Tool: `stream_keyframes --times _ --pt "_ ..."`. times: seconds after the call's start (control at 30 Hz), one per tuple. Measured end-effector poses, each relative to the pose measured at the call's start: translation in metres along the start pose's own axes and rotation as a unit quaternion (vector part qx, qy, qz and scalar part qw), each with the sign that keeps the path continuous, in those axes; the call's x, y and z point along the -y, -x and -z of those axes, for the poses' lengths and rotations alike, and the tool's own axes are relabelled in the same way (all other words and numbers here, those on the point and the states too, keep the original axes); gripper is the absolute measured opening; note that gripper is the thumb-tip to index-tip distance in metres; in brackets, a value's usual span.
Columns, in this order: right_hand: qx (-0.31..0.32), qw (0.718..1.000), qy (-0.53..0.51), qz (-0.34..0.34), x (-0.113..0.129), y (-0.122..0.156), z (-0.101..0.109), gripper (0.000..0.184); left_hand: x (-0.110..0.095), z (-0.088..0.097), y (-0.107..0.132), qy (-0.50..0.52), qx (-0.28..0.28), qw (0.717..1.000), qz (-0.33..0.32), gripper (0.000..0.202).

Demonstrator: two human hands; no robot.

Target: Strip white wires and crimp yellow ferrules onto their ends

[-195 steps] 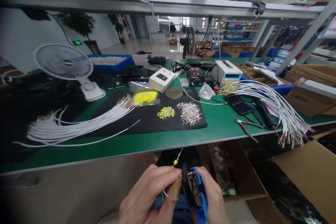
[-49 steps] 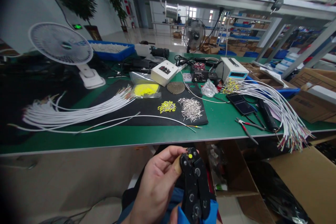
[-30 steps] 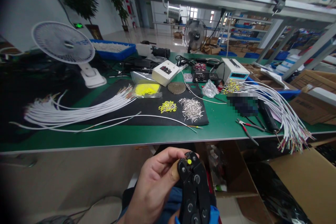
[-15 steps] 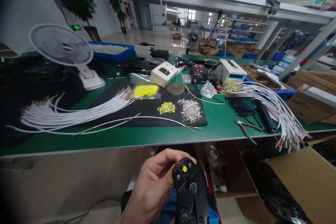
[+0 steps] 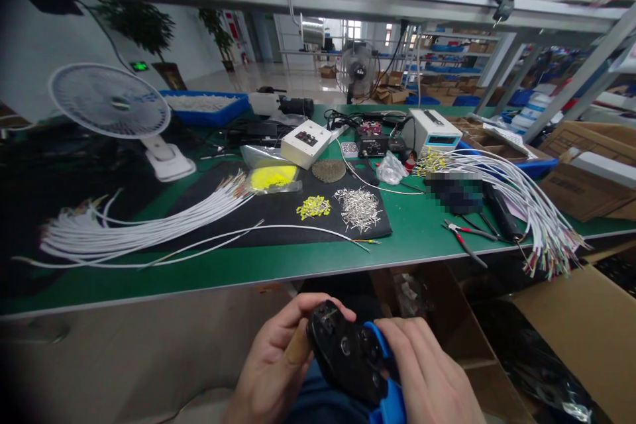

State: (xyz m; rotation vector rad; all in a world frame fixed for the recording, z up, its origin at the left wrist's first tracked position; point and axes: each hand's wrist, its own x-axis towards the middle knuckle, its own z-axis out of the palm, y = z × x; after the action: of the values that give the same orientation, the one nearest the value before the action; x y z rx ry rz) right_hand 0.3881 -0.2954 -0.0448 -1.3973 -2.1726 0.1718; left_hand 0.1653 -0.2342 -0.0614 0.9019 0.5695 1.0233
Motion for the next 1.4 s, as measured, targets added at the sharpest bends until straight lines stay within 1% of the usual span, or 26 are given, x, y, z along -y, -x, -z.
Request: stream_keyframes --times 0.1,0.17,0.23,0.3,0.4,0.47,0.57,0.63,0.67,0.7,0.73,0.77,0.8,0.83,0.87,0.93,1.0,1.07,1.1,1.17,1.23,1.3,1.33,1.37,1.4 --pt "-0.002 0.998 0.060 0.019 0.001 -0.004 -0.001 0.051 -0.001 -0.005 0.004 -0.008 0.016 1.000 -0.008 0.055" --pt "-0.005 0.996 0.084 0.026 0.001 -0.004 -0.002 0.049 -0.002 -0.008 0.005 -0.011 0.029 1.000 -0.007 0.065" --pt "-0.007 0.995 0.092 0.025 0.000 -0.001 -0.002 0.050 -0.002 -0.009 0.004 -0.015 0.028 0.999 -0.011 0.067" --pt "0.000 0.996 0.086 0.020 -0.002 0.003 -0.002 0.053 -0.001 -0.010 0.004 -0.022 0.018 0.999 -0.021 0.064" --pt "0.023 0.999 0.036 -0.004 -0.006 0.009 -0.005 0.064 0.002 -0.011 0.003 -0.028 0.010 0.999 -0.039 0.057" --pt "0.038 0.998 -0.027 -0.042 -0.008 0.010 -0.009 0.069 0.003 -0.013 0.003 -0.040 0.004 0.998 -0.044 0.054" --pt "0.052 0.985 -0.124 -0.109 -0.009 0.013 -0.022 0.065 -0.003 -0.014 -0.001 -0.082 -0.004 0.995 -0.047 0.048" --pt "0.027 0.972 -0.167 -0.165 -0.008 0.016 -0.033 0.058 -0.009 -0.011 -0.010 -0.149 0.026 0.987 -0.054 0.043" --pt "0.004 0.961 -0.187 -0.205 -0.008 0.018 -0.038 0.053 -0.013 -0.007 -0.017 -0.219 0.047 0.972 -0.073 0.039" --pt "-0.028 0.944 -0.208 -0.253 -0.007 0.019 -0.043 0.046 -0.016 -0.002 -0.027 -0.306 0.065 0.944 -0.103 0.034" --pt "-0.061 0.923 -0.234 -0.301 -0.007 0.020 -0.045 0.041 -0.018 0.005 -0.039 -0.401 0.075 0.902 -0.142 0.028" --pt "-0.091 0.896 -0.265 -0.343 -0.006 0.021 -0.047 0.038 -0.019 0.013 -0.054 -0.514 0.065 0.832 -0.198 0.021" --pt "-0.116 0.868 -0.300 -0.377 -0.007 0.020 -0.046 0.038 -0.018 0.022 -0.070 -0.560 0.047 0.796 -0.223 0.016" --pt "-0.139 0.841 -0.332 -0.403 -0.008 0.019 -0.045 0.040 -0.016 0.031 -0.087 -0.584 0.039 0.776 -0.235 0.016" --pt "-0.157 0.817 -0.356 -0.426 -0.009 0.019 -0.043 0.043 -0.014 0.039 -0.104 -0.610 0.045 0.754 -0.238 0.017" --pt "-0.182 0.781 -0.371 -0.468 -0.014 0.018 -0.038 0.048 -0.007 0.052 -0.133 -0.661 0.064 0.709 -0.237 0.015" --pt "-0.194 0.765 -0.354 -0.502 -0.020 0.019 -0.034 0.052 0.000 0.058 -0.153 -0.702 0.086 0.668 -0.231 0.013" --pt "-0.190 0.762 -0.333 -0.522 -0.024 0.022 -0.032 0.055 0.003 0.057 -0.160 -0.730 0.104 0.637 -0.225 0.017" --pt "-0.186 0.762 -0.326 -0.528 -0.025 0.023 -0.031 0.056 0.003 0.054 -0.158 -0.740 0.109 0.626 -0.223 0.020" --pt "-0.182 0.766 -0.317 -0.529 -0.025 0.023 -0.031 0.054 0.001 0.046 -0.147 -0.752 0.114 0.612 -0.217 0.022" --pt "-0.185 0.780 -0.313 -0.509 -0.023 0.019 -0.030 0.048 -0.002 0.035 -0.127 -0.755 0.112 0.612 -0.208 0.023" --pt "-0.195 0.792 -0.316 -0.485 -0.021 0.014 -0.031 0.044 -0.004 0.022 -0.101 -0.747 0.111 0.624 -0.202 0.023" --pt "-0.200 0.796 -0.318 -0.474 -0.020 0.010 -0.032 0.042 -0.004 0.015 -0.087 -0.737 0.110 0.636 -0.200 0.020" --pt "-0.205 0.800 -0.321 -0.463 -0.019 0.007 -0.033 0.041 -0.002 0.008 -0.074 -0.721 0.107 0.654 -0.200 0.018" --pt "-0.207 0.804 -0.325 -0.453 -0.018 0.004 -0.034 0.039 0.001 0.002 -0.061 -0.696 0.103 0.681 -0.201 0.015"
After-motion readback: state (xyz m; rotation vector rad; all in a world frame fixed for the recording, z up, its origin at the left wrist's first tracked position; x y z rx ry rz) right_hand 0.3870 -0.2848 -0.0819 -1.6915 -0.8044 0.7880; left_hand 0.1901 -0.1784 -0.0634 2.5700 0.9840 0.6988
